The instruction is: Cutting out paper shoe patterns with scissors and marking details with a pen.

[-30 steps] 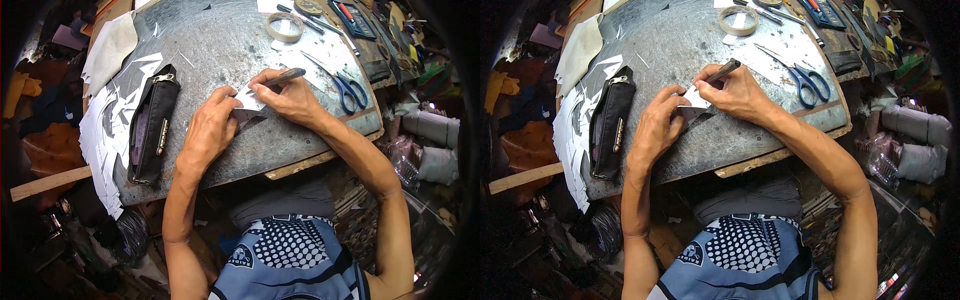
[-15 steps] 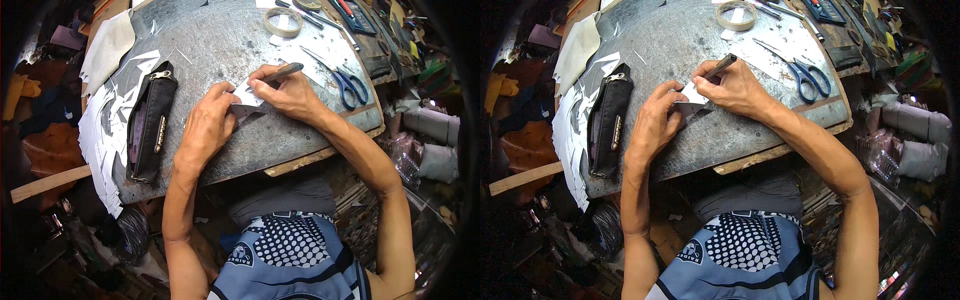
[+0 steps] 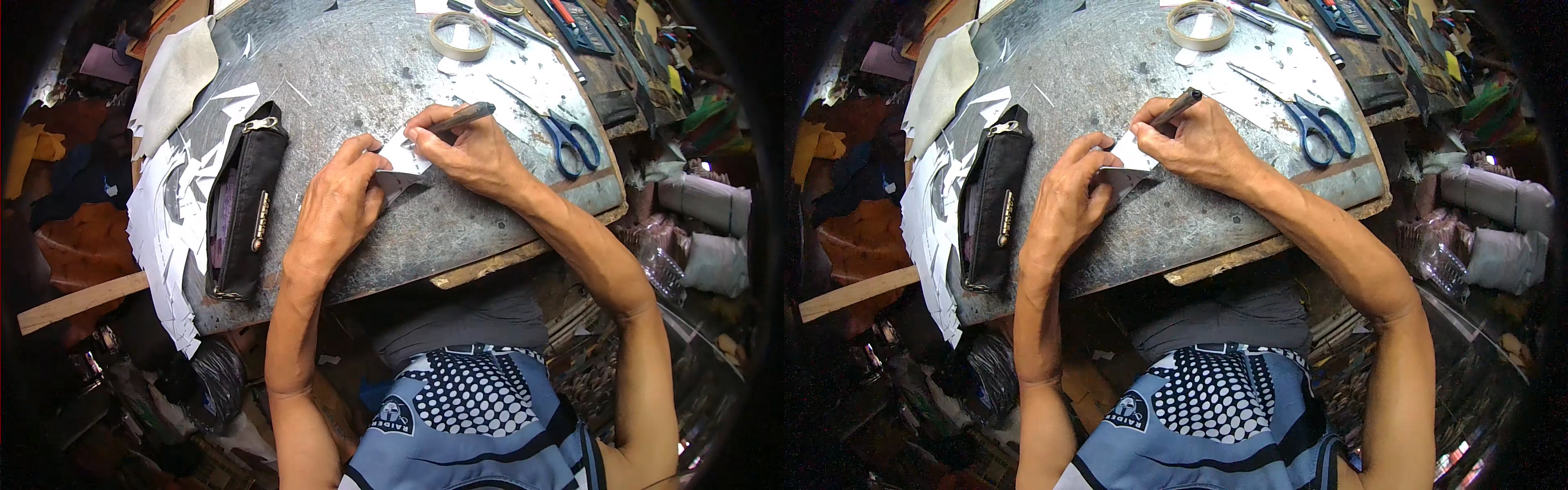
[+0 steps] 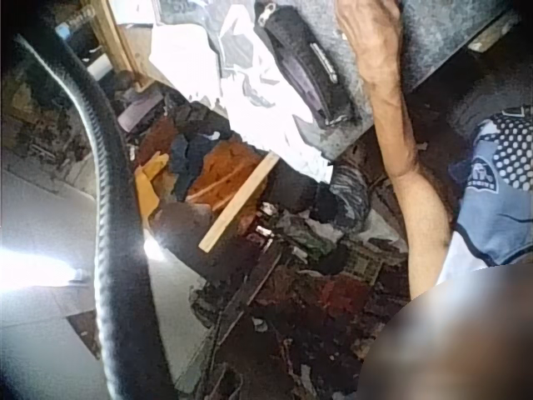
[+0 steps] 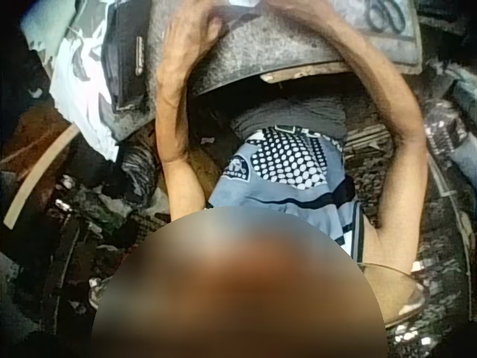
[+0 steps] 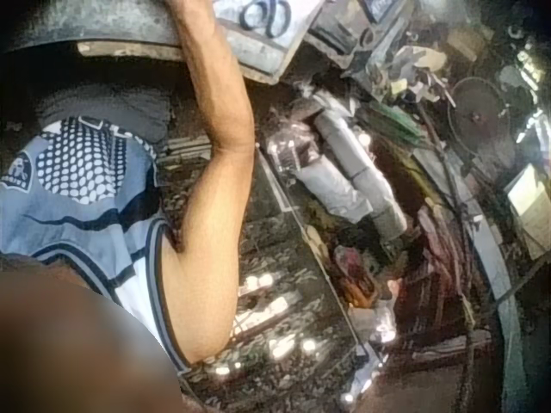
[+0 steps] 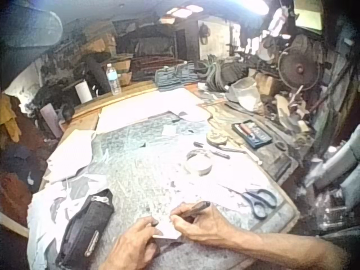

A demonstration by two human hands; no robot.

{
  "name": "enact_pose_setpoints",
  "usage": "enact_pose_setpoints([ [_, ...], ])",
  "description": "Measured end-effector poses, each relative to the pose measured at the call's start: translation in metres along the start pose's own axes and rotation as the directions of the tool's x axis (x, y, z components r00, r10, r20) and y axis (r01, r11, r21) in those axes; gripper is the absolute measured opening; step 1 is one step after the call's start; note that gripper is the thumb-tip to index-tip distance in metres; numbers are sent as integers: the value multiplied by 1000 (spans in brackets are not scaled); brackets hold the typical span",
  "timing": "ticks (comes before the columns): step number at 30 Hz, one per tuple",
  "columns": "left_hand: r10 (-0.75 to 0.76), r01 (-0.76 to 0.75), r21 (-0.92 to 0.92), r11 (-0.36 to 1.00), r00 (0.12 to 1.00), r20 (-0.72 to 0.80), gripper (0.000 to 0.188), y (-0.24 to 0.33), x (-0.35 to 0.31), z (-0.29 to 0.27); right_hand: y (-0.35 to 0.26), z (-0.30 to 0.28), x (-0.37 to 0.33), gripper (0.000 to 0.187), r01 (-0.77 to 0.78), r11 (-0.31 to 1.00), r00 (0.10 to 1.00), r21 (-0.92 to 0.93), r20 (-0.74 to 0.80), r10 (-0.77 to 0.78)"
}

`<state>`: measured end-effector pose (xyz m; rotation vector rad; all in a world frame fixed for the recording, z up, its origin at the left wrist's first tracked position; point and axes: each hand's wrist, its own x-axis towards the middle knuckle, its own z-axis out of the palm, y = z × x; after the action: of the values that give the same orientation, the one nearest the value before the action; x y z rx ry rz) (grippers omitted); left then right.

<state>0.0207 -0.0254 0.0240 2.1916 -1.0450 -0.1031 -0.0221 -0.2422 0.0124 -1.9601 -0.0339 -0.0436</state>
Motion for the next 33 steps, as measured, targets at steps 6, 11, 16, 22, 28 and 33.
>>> enact_pose_setpoints([
  [6,-24,25,-17,1000,1000,9,26,1,1,2,5,2,-1,18,14,989,1000,148,-23,-11],
  [11,-37,37,-19,999,999,14,26,2,2,0,3,4,0,26,38,997,999,68,-22,-36],
  [16,-20,20,-12,1000,1000,6,27,2,2,1,5,5,0,27,30,994,999,109,-20,-28],
  [22,-34,34,-15,999,999,14,27,1,1,1,7,4,1,27,50,995,998,92,-31,-47],
  [28,-25,25,-12,1000,1000,17,27,3,3,1,8,4,2,28,54,995,998,89,-23,-52],
  [33,-14,14,-18,1000,1000,18,27,1,3,0,10,6,1,28,73,990,996,121,-65,-65],
])
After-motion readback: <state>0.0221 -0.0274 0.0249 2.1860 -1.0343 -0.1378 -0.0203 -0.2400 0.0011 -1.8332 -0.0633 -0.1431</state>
